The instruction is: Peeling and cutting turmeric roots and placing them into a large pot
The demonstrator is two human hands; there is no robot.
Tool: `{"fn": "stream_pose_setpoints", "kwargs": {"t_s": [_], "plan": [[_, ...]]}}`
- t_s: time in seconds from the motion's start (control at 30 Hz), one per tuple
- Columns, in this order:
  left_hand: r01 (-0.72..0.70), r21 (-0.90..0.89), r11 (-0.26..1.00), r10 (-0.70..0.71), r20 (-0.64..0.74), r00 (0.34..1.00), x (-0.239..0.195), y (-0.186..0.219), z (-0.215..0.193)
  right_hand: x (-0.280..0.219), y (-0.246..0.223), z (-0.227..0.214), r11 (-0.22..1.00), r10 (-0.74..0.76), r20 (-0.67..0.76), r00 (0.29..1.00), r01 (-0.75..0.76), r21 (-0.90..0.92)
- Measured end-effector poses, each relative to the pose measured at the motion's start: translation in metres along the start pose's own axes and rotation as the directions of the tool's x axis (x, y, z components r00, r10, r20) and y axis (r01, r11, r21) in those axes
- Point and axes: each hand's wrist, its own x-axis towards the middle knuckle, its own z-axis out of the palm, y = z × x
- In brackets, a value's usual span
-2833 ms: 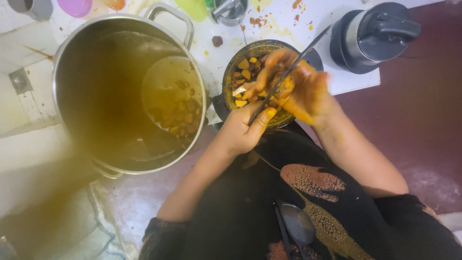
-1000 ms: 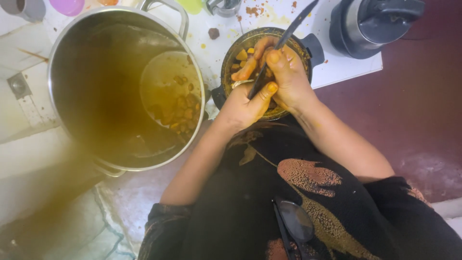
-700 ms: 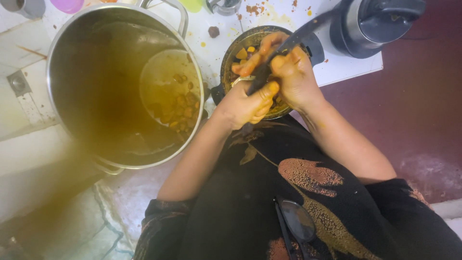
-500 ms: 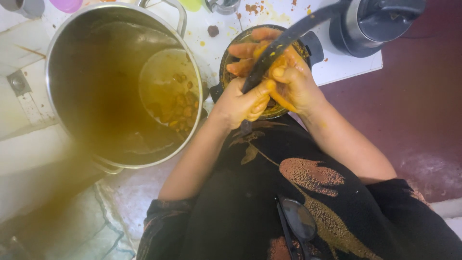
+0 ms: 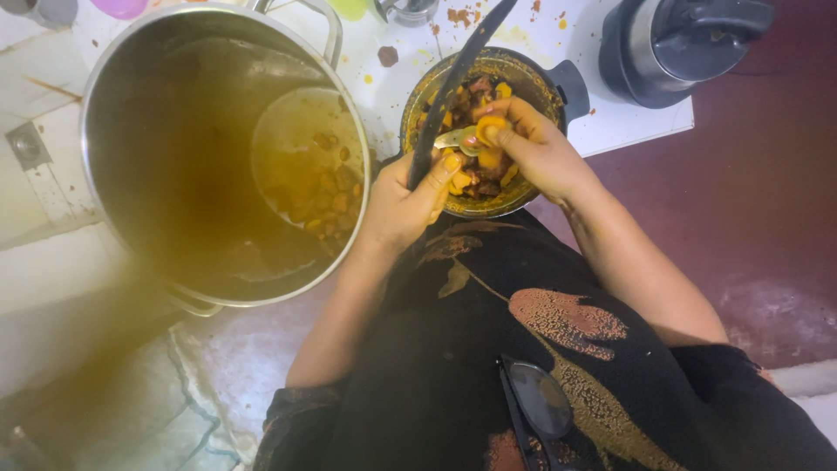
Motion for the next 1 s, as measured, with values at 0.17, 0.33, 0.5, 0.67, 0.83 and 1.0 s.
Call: {"fn": "stream_pose_setpoints", "kwargs": {"t_s": [0.17,0.33,0.5,0.67,0.83,1.0], "plan": [[-0.132,0.167,0.977,0.13,0.025,0.991,0.0,0.011,-0.002,0.0,0.004,-0.011,0.975,0.015,-0.038,0.999,-0.023,-0.223],[-0.26,0.338,0.904,0.246,0.083,0.966,-0.001,0.025,0.005,-0.005,-0.018,0.009,0.997,0.01,0.004,1.0,-0.01,-0.082],[-0.207,0.565,0.798,0.128,0.177,0.976,-0.003,0.008,0.004,-0.006,-0.013,0.019,0.897,0.142,0.041,0.989,-0.146,0.418],[-0.337,0.737,0.586,0.214,0.261,0.941,-0.003,-0.028,0.0,-0.022,-0.037,0.041,0.947,0.15,0.033,0.988,-0.154,0.283],[-0.39,0.818,0.423,0.225,0.322,0.92,0.001,-0.043,0.0,-0.018,-0.025,0.03,0.993,0.078,-0.025,0.997,-0.076,0.088],[-0.413,0.834,0.366,0.17,0.377,0.911,0.0,-0.046,0.008,-0.017,-0.034,0.031,0.998,-0.02,-0.086,0.996,0.014,-0.068]]}}
